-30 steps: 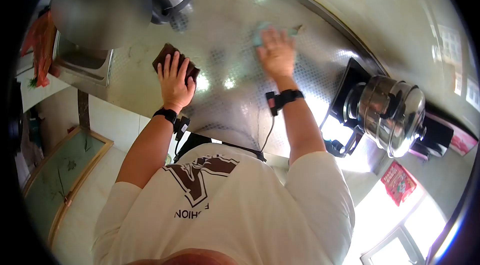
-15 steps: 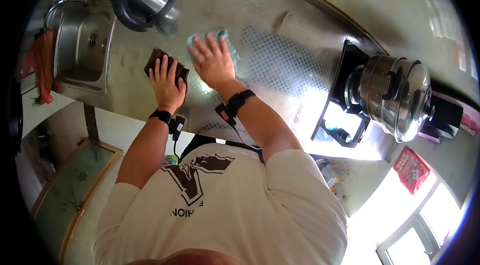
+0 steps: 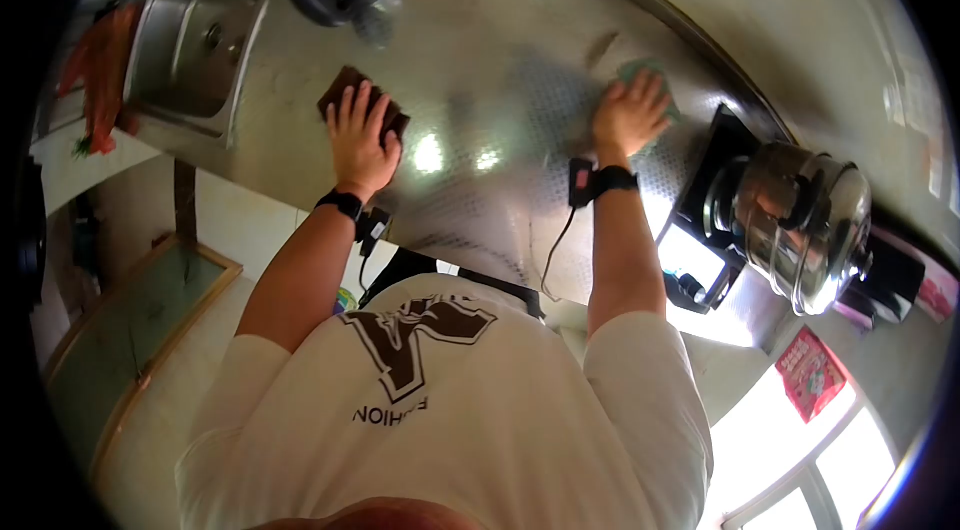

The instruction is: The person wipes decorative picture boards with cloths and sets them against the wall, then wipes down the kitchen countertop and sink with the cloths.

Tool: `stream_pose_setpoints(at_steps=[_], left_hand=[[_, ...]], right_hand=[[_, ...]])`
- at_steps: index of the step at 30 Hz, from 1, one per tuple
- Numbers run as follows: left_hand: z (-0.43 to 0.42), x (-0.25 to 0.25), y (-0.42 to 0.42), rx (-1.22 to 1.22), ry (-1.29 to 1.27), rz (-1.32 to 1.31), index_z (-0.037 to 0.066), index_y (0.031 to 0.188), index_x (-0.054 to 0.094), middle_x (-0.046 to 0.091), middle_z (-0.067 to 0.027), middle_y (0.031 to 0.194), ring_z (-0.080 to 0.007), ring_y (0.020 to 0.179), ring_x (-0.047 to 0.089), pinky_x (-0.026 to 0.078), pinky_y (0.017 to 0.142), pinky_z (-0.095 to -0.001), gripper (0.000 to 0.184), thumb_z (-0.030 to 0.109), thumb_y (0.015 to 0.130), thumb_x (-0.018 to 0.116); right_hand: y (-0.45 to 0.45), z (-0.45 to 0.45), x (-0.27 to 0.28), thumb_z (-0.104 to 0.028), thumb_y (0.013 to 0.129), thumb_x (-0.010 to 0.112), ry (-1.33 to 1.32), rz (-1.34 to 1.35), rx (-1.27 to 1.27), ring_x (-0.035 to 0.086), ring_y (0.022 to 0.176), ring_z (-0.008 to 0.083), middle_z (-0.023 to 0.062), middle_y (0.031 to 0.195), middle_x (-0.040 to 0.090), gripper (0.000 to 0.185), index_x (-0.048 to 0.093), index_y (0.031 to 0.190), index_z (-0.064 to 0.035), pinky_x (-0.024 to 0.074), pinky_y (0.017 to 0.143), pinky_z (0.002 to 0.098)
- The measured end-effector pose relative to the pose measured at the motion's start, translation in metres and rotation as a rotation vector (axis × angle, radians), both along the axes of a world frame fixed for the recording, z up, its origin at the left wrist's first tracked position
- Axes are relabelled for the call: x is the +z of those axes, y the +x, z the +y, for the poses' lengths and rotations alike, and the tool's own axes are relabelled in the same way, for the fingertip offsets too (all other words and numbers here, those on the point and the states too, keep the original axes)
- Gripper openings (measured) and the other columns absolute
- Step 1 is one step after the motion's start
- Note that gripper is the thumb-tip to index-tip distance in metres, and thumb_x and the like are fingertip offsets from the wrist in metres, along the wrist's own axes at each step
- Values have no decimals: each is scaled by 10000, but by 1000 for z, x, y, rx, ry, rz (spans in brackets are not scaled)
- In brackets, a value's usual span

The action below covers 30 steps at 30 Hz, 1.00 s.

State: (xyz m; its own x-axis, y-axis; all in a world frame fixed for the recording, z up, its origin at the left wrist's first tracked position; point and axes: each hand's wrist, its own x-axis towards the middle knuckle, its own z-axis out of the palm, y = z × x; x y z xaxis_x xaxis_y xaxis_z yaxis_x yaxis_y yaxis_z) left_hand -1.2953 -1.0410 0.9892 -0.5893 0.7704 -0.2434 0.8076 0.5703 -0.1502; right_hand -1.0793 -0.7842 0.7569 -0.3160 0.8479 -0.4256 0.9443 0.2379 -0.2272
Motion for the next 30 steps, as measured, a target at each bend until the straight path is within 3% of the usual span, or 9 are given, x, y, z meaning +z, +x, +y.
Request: stream_pose_setpoints(at_steps=[6,9,11,12,15,17,20,25,30], left_hand=[[-27,58,15,107,-53,-51,69,1494,418,376,-184,1593,-386,1497,297,169,1225,-589,712,326,865,630],[-53,79,36,93,-28,63,25,1419,509,372,-207,1580,-422,1483,291,181,1196,-621,717,430,856,688],[-37,101,68,121,9,-194,-8,1329,554,444,-234,1476,-444,1402,369,230,1142,-662,675,389,806,715],[-18,124,86,15,-217,-434,-11,1360,546,440,-252,1483,-435,1407,380,223,1170,-639,691,383,815,708],[-105,105,158,-301,23,-531,109,1472,518,430,-136,1573,-296,1489,352,231,1229,-558,691,436,886,680],[-134,124,124,-353,46,-574,112,1462,527,438,-134,1566,-317,1476,365,232,1223,-578,701,440,864,692],[-179,162,58,-108,-12,-265,94,1429,526,432,-171,1546,-393,1441,375,272,1163,-639,742,418,800,745],[-230,211,-44,118,-141,10,98,1522,439,325,-191,1624,-422,1511,253,179,1215,-613,782,435,864,695],[-258,206,-125,611,-56,512,-13,1547,345,262,-239,1645,-427,1522,221,166,1229,-563,797,536,986,486]], right_hand=[[-39,-133,150,-443,1004,495,-57,291,428,223,1550,306,-5,1672,294,616,377,1582,-264,102,1260,548],[-30,-164,186,-440,1001,478,-34,291,441,198,1556,301,-10,1664,314,597,402,1570,-272,77,1261,548],[-36,-177,187,-441,1001,479,-15,322,426,206,1553,301,-5,1663,315,595,410,1566,-267,90,1259,548],[-36,-182,189,-441,1001,479,-9,336,439,206,1553,301,-5,1663,315,595,410,1566,-267,90,1259,548],[-42,-203,205,-437,1000,474,9,332,445,206,1553,302,1,1662,319,596,411,1564,-254,99,1260,541],[-47,-216,214,-435,1003,468,29,355,420,210,1551,303,1,1659,323,590,418,1560,-247,101,1262,533],[-52,-226,214,-434,1009,458,31,330,429,214,1550,305,0,1660,320,582,420,1559,-249,97,1262,534],[-55,-237,224,-434,1005,474,21,316,416,241,1538,312,2,1650,340,574,446,1545,-241,126,1253,547],[-65,-227,224,-419,1005,477,61,301,414,259,1530,313,6,1645,350,569,450,1542,-236,150,1247,546]])
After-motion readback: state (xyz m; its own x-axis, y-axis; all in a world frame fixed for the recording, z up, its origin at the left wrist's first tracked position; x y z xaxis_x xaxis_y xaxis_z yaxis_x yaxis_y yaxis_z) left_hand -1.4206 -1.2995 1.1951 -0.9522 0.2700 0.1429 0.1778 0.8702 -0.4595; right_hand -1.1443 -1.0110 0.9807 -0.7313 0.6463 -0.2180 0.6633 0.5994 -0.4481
